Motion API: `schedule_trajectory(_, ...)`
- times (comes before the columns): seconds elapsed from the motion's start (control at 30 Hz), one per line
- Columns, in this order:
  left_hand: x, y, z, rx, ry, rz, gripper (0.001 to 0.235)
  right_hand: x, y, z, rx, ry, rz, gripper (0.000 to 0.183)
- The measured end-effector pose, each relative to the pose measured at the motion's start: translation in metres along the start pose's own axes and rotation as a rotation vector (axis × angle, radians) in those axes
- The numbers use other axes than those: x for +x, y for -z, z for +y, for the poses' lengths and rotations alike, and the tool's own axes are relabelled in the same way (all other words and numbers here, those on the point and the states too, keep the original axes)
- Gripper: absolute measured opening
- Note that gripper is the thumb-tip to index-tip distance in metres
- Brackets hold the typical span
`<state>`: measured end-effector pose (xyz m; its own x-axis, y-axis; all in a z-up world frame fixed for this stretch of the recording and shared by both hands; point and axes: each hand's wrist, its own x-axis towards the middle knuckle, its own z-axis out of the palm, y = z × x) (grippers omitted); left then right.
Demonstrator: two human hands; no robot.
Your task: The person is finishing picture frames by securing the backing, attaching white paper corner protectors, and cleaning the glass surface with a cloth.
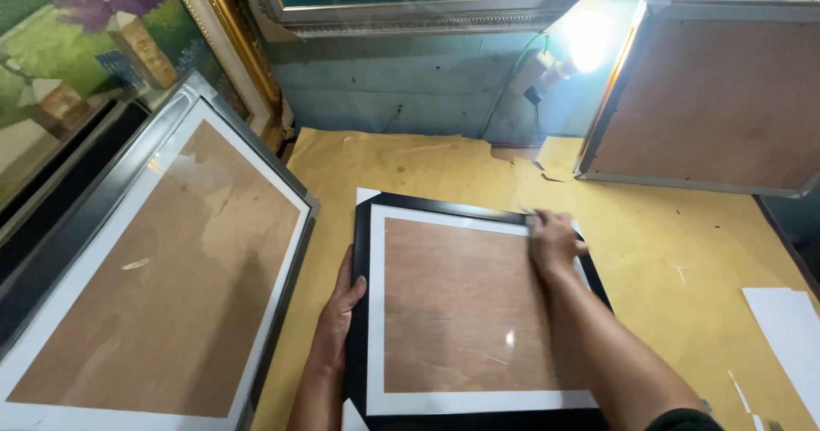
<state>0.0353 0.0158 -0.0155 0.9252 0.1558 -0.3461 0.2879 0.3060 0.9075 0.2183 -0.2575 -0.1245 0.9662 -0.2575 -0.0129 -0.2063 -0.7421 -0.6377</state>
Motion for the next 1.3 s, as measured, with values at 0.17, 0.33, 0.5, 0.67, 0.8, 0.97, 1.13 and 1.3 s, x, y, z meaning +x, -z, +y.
schedule_trajectory(0.17, 0.0, -0.002, 0.0, -0.16, -0.079, -0.081, 0.063, 0.015, 0.001, 0.014, 0.022, -0.258, 0.1, 0.03)
schedule_trajectory(0.33, -0.002, 0.0, -0.006, -0.252, -0.073, -0.071, 0.059, -0.054, -0.038, -0.123, 0.182, 0.087, -0.032, 0.027)
schedule_trajectory(0.5, -0.006, -0.001, -0.012, -0.397, -0.134, -0.11, 0.054, -0.115, -0.057, -0.172, 0.073, 0.578, -0.099, 0.016)
schedule_trajectory(0.67, 0.013, 0.015, -0.042, -0.781, -0.084, -0.155, 0.045, -0.234, -0.02, -0.126, 0.004, 0.765, -0.178, 0.013)
schedule_trajectory(0.8, -0.014, 0.006, -0.026, -0.456, -0.098, -0.1, 0.053, -0.28, 0.007, -0.059, -0.075, 0.808, -0.23, 0.012)
schedule_trajectory(0.97, -0.006, 0.015, -0.042, -0.293, -0.112, -0.081, 0.066, -0.238, 0.028, 0.061, -0.274, 0.195, -0.027, 0.02)
schedule_trajectory(1.13, -0.004, 0.01, -0.042, -0.278, -0.137, -0.104, 0.064, -0.214, 0.075, 0.128, -0.327, -0.238, 0.058, 0.022)
schedule_trajectory(1.3, 0.006, 0.013, -0.049, -0.233, -0.167, -0.092, 0.063, -0.27, 0.065, 0.031, -0.237, -0.164, 0.117, 0.019)
